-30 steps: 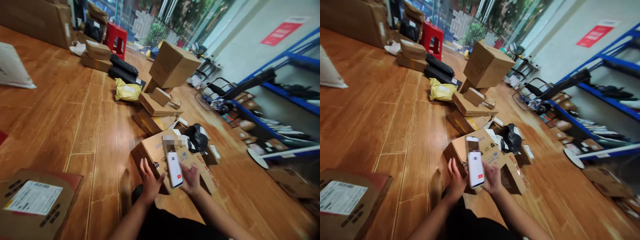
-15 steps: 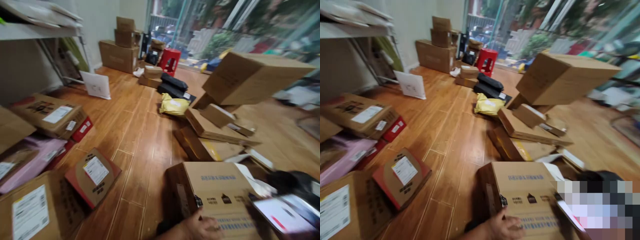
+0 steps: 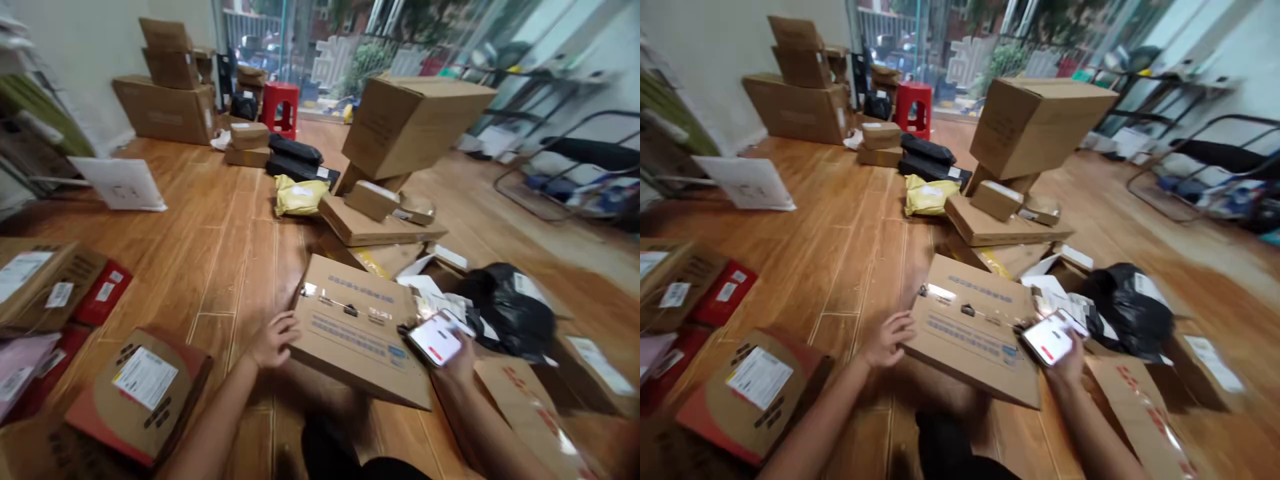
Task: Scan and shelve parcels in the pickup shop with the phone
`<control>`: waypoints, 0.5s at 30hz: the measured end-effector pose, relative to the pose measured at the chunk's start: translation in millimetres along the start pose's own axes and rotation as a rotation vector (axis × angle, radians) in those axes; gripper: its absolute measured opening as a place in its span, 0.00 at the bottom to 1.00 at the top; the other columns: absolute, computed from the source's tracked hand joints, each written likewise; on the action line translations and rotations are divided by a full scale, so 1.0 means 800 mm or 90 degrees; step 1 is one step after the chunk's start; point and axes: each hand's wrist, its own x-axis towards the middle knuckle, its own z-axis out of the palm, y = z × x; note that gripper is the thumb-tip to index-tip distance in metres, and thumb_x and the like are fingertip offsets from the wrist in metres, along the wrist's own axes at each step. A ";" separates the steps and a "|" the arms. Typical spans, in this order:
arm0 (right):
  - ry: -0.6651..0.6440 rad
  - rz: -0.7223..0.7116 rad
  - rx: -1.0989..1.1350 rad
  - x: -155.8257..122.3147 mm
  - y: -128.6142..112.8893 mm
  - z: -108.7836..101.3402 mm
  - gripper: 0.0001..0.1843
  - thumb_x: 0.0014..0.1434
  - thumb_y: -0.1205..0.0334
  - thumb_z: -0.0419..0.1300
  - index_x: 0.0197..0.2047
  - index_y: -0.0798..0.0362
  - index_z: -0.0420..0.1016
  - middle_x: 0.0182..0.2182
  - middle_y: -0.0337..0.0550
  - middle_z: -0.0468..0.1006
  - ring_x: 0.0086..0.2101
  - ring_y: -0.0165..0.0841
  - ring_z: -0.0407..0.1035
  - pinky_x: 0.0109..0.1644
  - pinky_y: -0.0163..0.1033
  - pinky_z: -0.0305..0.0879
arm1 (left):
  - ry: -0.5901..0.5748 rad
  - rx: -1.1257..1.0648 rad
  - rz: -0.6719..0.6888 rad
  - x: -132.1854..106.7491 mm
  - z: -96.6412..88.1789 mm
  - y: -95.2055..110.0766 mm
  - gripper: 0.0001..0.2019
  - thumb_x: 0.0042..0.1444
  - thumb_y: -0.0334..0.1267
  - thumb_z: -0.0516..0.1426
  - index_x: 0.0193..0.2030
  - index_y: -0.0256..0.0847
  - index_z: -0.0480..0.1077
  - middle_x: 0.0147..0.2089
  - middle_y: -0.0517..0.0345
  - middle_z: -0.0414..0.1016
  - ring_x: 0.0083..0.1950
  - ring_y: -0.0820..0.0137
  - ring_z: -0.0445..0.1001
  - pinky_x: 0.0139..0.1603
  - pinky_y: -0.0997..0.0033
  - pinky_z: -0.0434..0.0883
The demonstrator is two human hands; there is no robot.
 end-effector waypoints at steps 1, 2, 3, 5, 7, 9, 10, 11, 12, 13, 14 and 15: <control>-0.010 0.019 0.012 -0.002 0.007 0.000 0.14 0.61 0.63 0.47 0.36 0.51 0.74 0.23 0.37 0.78 0.21 0.36 0.72 0.38 0.50 0.74 | 0.023 0.019 -0.021 -0.006 -0.008 -0.010 0.25 0.47 0.28 0.53 0.54 0.42 0.72 0.61 0.46 0.69 0.68 0.57 0.59 0.65 0.48 0.63; -0.033 0.040 0.022 -0.007 0.016 0.004 0.12 0.59 0.62 0.49 0.36 0.51 0.74 0.23 0.37 0.79 0.21 0.37 0.73 0.38 0.51 0.75 | 0.045 0.045 -0.044 -0.014 -0.016 -0.020 0.24 0.48 0.28 0.52 0.53 0.43 0.71 0.61 0.47 0.69 0.66 0.58 0.61 0.64 0.48 0.64; -0.066 0.071 0.031 -0.013 0.028 0.011 0.11 0.57 0.60 0.51 0.36 0.52 0.74 0.24 0.39 0.80 0.21 0.37 0.74 0.37 0.51 0.75 | 0.063 0.074 -0.063 -0.022 -0.026 -0.028 0.23 0.50 0.28 0.52 0.53 0.44 0.71 0.62 0.48 0.68 0.65 0.59 0.63 0.63 0.49 0.65; -0.148 0.136 0.053 -0.032 0.054 0.028 0.11 0.54 0.56 0.56 0.35 0.54 0.75 0.26 0.43 0.82 0.23 0.39 0.75 0.38 0.50 0.75 | 0.097 0.146 -0.098 -0.039 -0.048 -0.045 0.19 0.55 0.31 0.52 0.53 0.43 0.69 0.61 0.47 0.69 0.62 0.60 0.67 0.61 0.52 0.68; -0.241 0.196 0.086 -0.055 0.083 0.050 0.14 0.53 0.51 0.60 0.34 0.54 0.75 0.27 0.45 0.83 0.27 0.40 0.77 0.40 0.48 0.75 | 0.140 0.234 -0.135 -0.052 -0.074 -0.065 0.14 0.58 0.34 0.52 0.51 0.42 0.69 0.59 0.47 0.71 0.59 0.60 0.70 0.58 0.54 0.70; -0.324 0.239 0.126 -0.077 0.117 0.076 0.18 0.52 0.45 0.60 0.34 0.53 0.76 0.28 0.44 0.83 0.30 0.39 0.77 0.41 0.46 0.74 | 0.187 0.332 -0.179 -0.059 -0.103 -0.085 0.10 0.58 0.38 0.54 0.45 0.39 0.71 0.55 0.44 0.75 0.54 0.58 0.74 0.55 0.53 0.71; -0.364 0.259 0.144 -0.088 0.135 0.090 0.21 0.51 0.43 0.60 0.34 0.54 0.76 0.29 0.44 0.83 0.30 0.39 0.77 0.42 0.45 0.74 | 0.203 0.379 -0.211 -0.060 -0.119 -0.094 0.11 0.58 0.40 0.53 0.42 0.38 0.71 0.53 0.42 0.76 0.52 0.57 0.75 0.55 0.52 0.71; -0.408 0.286 0.154 -0.099 0.153 0.105 0.23 0.50 0.42 0.60 0.35 0.55 0.76 0.29 0.46 0.83 0.31 0.39 0.77 0.41 0.45 0.73 | 0.224 0.424 -0.258 -0.059 -0.135 -0.102 0.12 0.59 0.43 0.53 0.41 0.37 0.71 0.53 0.41 0.76 0.52 0.55 0.75 0.55 0.51 0.71; -0.451 0.312 0.161 -0.109 0.172 0.119 0.25 0.49 0.41 0.60 0.35 0.57 0.77 0.29 0.47 0.83 0.30 0.41 0.77 0.40 0.45 0.73 | 0.238 0.462 -0.315 -0.056 -0.150 -0.106 0.15 0.59 0.45 0.51 0.41 0.36 0.72 0.53 0.41 0.76 0.53 0.54 0.75 0.56 0.49 0.70; -0.490 0.332 0.170 -0.118 0.188 0.132 0.25 0.47 0.42 0.61 0.34 0.57 0.77 0.29 0.48 0.83 0.30 0.41 0.77 0.39 0.45 0.73 | 0.250 0.492 -0.378 -0.051 -0.165 -0.108 0.17 0.59 0.46 0.50 0.42 0.35 0.73 0.53 0.41 0.76 0.55 0.52 0.74 0.57 0.47 0.69; -0.527 0.346 0.179 -0.126 0.203 0.143 0.24 0.47 0.44 0.62 0.36 0.57 0.77 0.31 0.48 0.83 0.31 0.41 0.77 0.39 0.46 0.72 | 0.259 0.507 -0.441 -0.046 -0.179 -0.107 0.20 0.59 0.48 0.48 0.43 0.35 0.73 0.54 0.41 0.76 0.57 0.50 0.72 0.59 0.45 0.67; -0.555 0.357 0.189 -0.131 0.215 0.151 0.23 0.48 0.45 0.62 0.37 0.57 0.77 0.31 0.47 0.83 0.31 0.42 0.77 0.39 0.47 0.72 | 0.260 0.506 -0.497 -0.040 -0.189 -0.102 0.22 0.58 0.50 0.47 0.45 0.35 0.73 0.55 0.42 0.75 0.58 0.48 0.71 0.60 0.42 0.64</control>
